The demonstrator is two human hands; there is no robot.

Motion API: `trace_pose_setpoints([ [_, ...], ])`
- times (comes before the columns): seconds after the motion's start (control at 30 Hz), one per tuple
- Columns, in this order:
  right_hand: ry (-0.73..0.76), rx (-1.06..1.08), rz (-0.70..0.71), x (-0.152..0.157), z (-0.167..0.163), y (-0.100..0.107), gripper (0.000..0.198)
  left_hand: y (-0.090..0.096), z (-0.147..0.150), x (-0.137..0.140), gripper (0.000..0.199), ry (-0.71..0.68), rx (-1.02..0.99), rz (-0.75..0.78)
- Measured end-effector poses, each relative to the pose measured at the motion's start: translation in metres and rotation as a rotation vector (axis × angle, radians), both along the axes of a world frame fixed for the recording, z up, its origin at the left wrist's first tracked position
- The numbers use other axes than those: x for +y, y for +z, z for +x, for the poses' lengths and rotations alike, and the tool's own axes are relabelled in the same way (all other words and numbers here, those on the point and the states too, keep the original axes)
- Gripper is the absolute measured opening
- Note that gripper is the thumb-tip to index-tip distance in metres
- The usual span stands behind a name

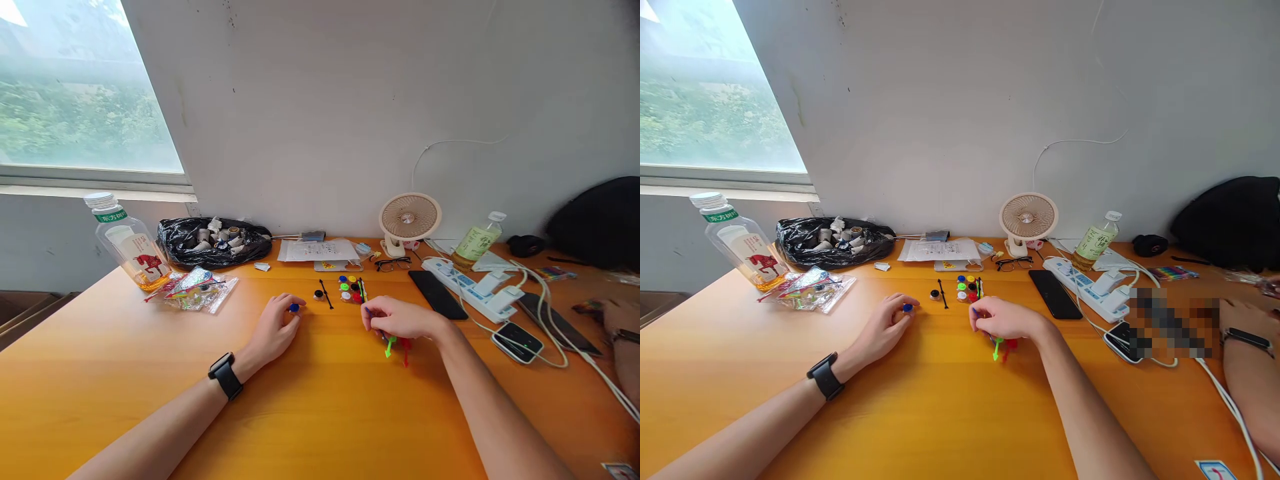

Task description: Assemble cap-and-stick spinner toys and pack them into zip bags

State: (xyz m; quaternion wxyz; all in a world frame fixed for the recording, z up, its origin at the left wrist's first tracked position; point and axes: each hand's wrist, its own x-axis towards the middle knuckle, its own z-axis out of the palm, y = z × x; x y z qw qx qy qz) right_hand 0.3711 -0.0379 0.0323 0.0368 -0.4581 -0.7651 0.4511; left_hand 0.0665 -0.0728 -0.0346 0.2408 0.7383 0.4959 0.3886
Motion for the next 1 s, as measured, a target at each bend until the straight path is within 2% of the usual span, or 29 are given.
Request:
trace_pose_setpoints([
  [0.1,-0.06,-0.054,0.077,0.005,0.011,0.0,0.007,-0.002,0.001,-0.001,0.023,0.007,-0.007,0.006],
  [0.23,-0.152,0.106,0.228,0.008,0.005,-0.001,0.025,0.0,0.005,-0.005,0.022,-0.018,-0.039,-0.016],
  [0.37,-0.207,0.263,0.303,0.006,-0.017,-0.004,0.041,0.006,0.008,-0.014,0.023,-0.189,-0.084,-0.076],
  [0.43,-0.178,0.268,0.359,0.002,-0.029,-0.007,0.045,0.009,0.009,-0.017,0.027,-0.282,-0.103,-0.095],
  [0.5,-0.129,0.256,0.402,-0.004,-0.039,-0.009,0.044,0.01,0.009,-0.019,0.027,-0.306,-0.114,-0.1],
  [0.77,-0.172,0.078,0.349,-0.018,-0.061,-0.022,0.024,0.004,0.009,-0.016,0.031,-0.262,-0.073,-0.049],
  [0.9,-0.2,-0.036,0.27,-0.024,-0.068,-0.032,0.016,-0.002,0.009,-0.014,0.04,-0.234,-0.064,-0.011],
  [1.0,-0.183,-0.036,0.277,-0.031,-0.069,-0.035,0.016,-0.001,0.008,-0.016,0.051,-0.246,-0.041,0.013],
])
